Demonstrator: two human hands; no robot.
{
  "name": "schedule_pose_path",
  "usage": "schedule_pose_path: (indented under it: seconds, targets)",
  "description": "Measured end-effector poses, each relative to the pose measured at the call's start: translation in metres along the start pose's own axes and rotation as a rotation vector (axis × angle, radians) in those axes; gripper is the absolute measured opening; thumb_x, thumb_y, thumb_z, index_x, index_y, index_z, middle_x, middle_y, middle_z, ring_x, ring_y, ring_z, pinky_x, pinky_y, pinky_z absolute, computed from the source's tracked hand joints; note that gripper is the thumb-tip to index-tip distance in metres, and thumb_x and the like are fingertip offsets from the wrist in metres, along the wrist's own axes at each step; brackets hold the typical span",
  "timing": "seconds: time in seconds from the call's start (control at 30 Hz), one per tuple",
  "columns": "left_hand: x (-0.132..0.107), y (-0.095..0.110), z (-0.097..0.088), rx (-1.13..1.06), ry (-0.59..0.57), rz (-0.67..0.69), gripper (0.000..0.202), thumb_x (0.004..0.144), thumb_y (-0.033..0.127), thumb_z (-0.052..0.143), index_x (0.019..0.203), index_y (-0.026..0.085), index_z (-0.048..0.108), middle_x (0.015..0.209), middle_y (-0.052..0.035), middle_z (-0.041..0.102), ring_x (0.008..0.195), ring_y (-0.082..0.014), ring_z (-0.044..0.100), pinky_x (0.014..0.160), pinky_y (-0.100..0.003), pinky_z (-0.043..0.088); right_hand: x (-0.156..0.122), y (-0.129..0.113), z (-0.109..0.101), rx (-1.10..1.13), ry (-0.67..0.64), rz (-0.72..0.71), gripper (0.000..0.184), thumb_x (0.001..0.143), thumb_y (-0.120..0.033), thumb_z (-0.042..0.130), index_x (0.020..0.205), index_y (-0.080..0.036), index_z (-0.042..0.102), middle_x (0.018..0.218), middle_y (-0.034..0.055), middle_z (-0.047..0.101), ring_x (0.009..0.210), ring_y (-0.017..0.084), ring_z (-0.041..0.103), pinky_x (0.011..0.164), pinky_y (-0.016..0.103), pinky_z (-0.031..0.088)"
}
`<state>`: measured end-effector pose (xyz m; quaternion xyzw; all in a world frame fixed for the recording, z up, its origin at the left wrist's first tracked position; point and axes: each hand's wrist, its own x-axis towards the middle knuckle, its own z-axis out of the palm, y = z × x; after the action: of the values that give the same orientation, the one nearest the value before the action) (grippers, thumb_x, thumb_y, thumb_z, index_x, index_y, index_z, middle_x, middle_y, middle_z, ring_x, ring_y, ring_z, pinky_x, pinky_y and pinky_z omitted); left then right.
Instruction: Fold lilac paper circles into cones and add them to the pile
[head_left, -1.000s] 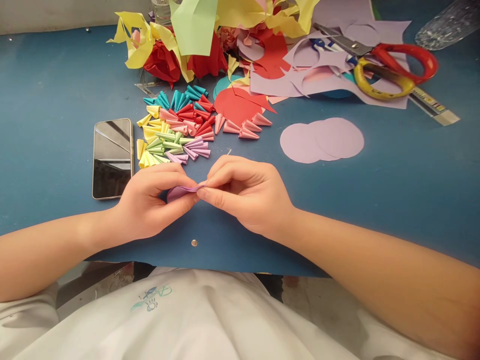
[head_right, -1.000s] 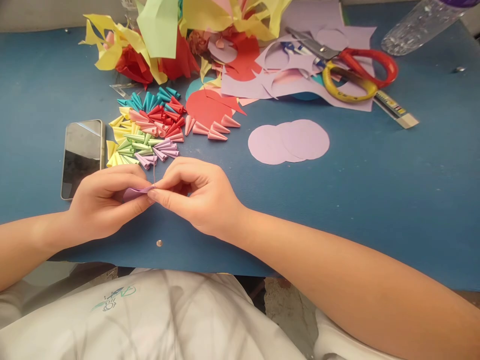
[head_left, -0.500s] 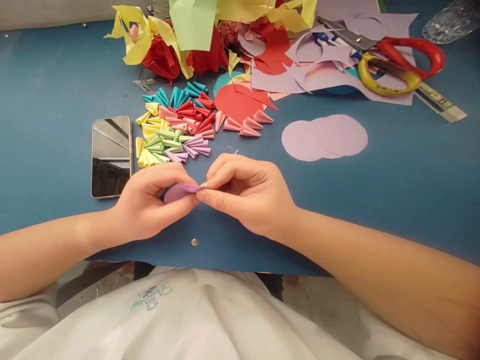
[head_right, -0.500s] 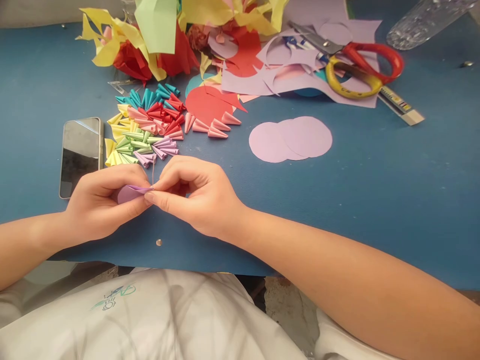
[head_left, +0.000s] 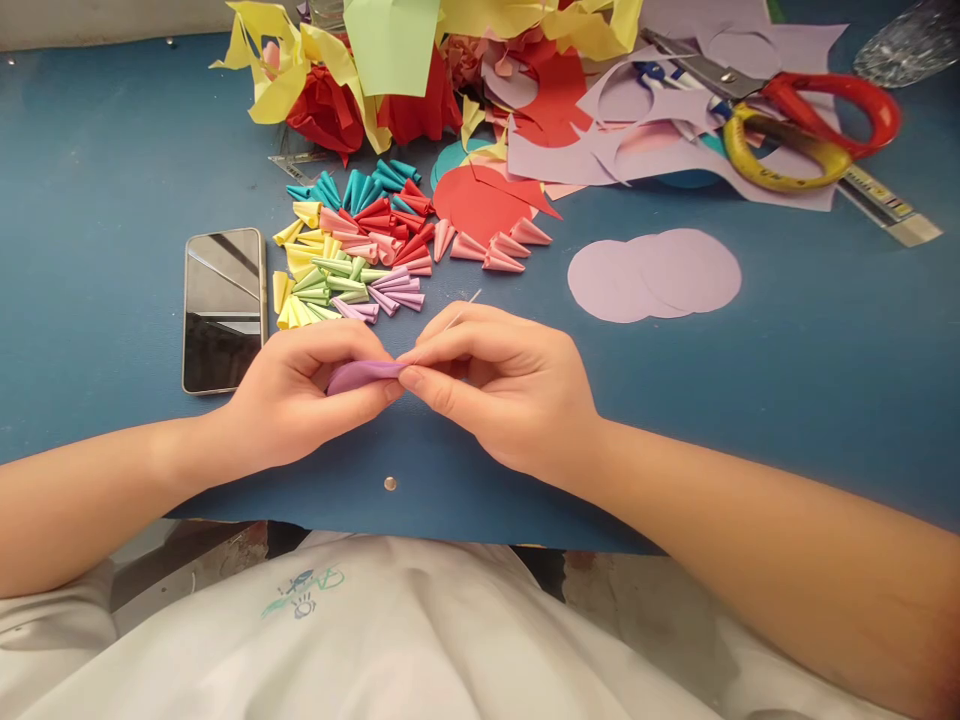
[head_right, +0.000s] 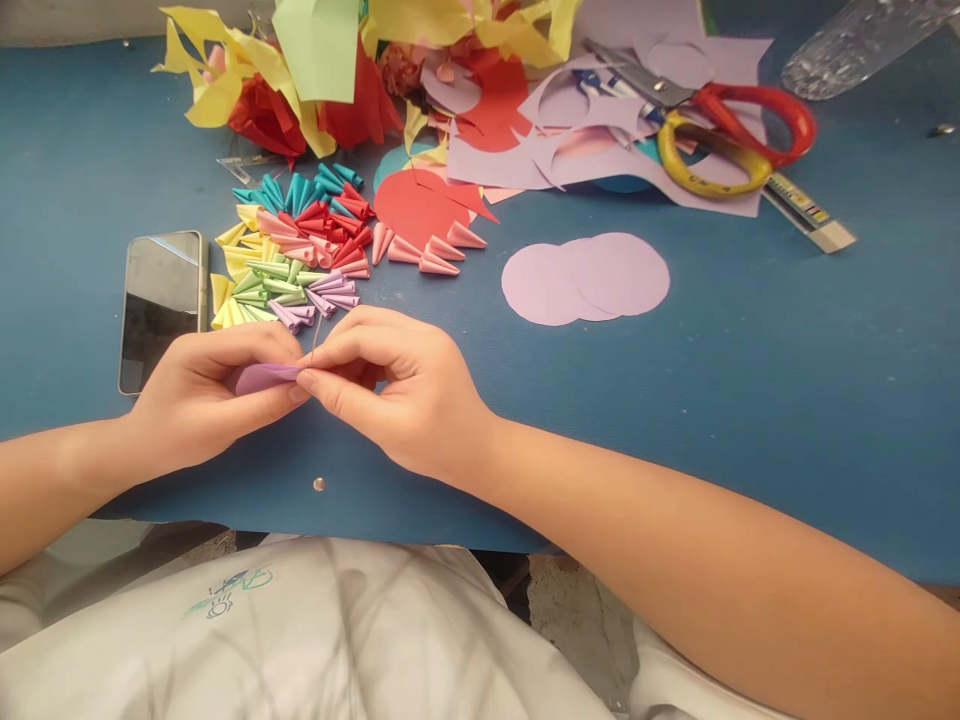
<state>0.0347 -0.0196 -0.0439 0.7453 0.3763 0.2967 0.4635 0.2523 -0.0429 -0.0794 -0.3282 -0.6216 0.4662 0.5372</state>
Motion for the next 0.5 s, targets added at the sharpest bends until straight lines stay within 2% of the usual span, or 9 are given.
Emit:
schedule_pose_path:
  seconds: [0.2,0.5]
  targets:
    - [-0.0007,-0.0015,0.0009,-0.04,0.002,0.019,0.01,0.093,0.014,0.079,0.084,0.019,0.078,0.082,0.0003,0.072,0.073,-0.0121,0.063,0.068,-0.025,0.051,-0.0006,-0.0011,0.001,-0.005,0.006,0.025,0.006,0.092,-0.016,0.083,0.089,-0.022,0.082,0.085,0.001,0.072,0.073,0.013,0.066,0.062,0.028,0.056]
    - [-0.0007,-0.0011,-0.0005,-0.017,0.029,-0.038,0.013,0.092,0.017,0.08,0.08,0.021,0.075,0.079,0.0011,0.07,0.07,-0.0128,0.059,0.065,-0.027,0.048,-0.0004,-0.0011,0.0014,0.023,-0.019,0.043,0.007,0.091,-0.014,0.081,0.091,-0.02,0.083,0.086,0.0017,0.073,0.075,0.013,0.069,0.061,0.026,0.058]
